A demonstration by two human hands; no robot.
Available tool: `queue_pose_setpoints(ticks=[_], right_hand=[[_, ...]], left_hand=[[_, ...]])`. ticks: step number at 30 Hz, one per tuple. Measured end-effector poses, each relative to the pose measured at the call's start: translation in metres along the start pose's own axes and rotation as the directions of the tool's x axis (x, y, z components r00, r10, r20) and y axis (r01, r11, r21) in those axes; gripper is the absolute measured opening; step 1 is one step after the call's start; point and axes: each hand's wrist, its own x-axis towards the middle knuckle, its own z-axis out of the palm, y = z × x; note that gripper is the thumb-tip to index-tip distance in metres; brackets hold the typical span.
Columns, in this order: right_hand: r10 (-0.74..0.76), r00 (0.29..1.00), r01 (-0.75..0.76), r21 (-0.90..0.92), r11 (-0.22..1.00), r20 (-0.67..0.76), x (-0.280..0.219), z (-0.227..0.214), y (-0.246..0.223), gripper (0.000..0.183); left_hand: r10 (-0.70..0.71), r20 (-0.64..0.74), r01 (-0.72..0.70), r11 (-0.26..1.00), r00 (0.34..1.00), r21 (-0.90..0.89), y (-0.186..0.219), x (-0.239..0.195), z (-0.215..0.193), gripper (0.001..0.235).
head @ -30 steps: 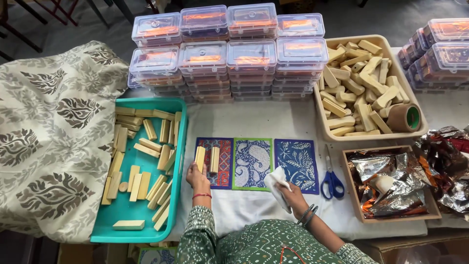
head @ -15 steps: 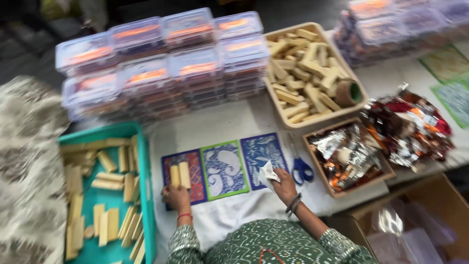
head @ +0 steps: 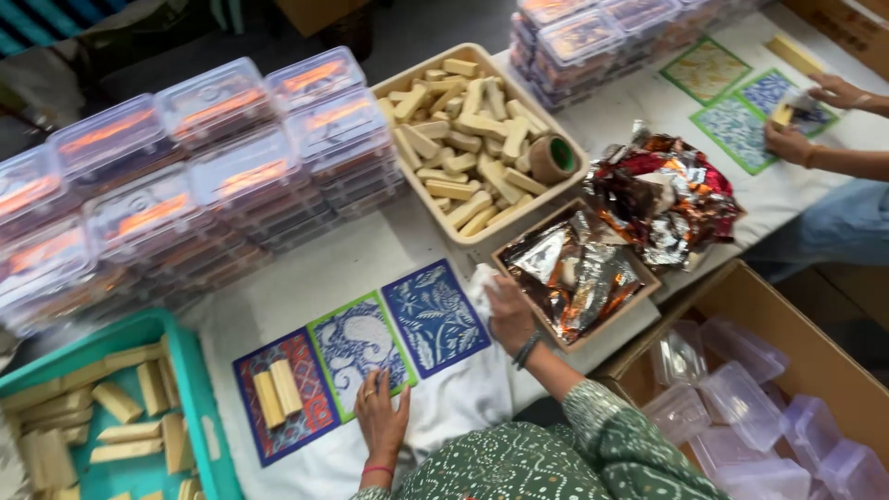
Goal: The person wipes small wooden blocks with a white cloth and then wraps them in shiny foil sheets. They pick up blocks from a green tray, wipe them, and place them on a patterned mat before wrapping them in foil.
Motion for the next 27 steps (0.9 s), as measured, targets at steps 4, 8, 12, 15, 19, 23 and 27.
queue_pose_setpoints(ticks=[4,8,12,15,19,23,27], right_hand=[[-0.123,0.981,0.146,-0.151,0.978,0.153,0.001,0.017,0.010,0.058],[0.177,0.849,-0.155,-0.085,0.984,0.498,-0.006,0.014,0.009,0.089],[0.164,0.853,-0.227,0.069,0.971,0.495,-0.022,-0.009,0.005,0.094],[0.125,0.860,-0.148,0.007,0.989,0.495,-0.038,-0.043,0.001,0.087],[-0.026,0.932,-0.008,0.092,0.996,0.361,-0.046,-0.075,0.013,0.070],[0.198,0.893,-0.322,0.268,0.908,0.403,-0.023,-0.094,0.040,0.027],[0.060,0.985,-0.071,0.063,0.996,0.161,0.028,-0.082,0.088,0.046]], left_hand=[[0.104,-0.152,-0.100,0.994,0.983,0.031,-0.002,-0.013,0.017,0.062],[0.080,-0.146,-0.064,0.992,0.986,0.109,0.001,-0.016,0.019,0.065],[0.051,-0.134,-0.030,0.988,0.990,0.154,0.000,-0.014,0.023,0.064],[0.039,-0.127,-0.017,0.986,0.991,0.167,-0.003,-0.015,0.028,0.062],[0.037,-0.169,-0.011,0.989,0.985,0.150,0.001,-0.016,0.026,0.061],[0.058,-0.194,-0.028,0.988,0.979,0.154,0.005,-0.017,0.023,0.060],[0.055,-0.196,-0.028,0.990,0.979,0.135,0.008,-0.017,0.018,0.059]])
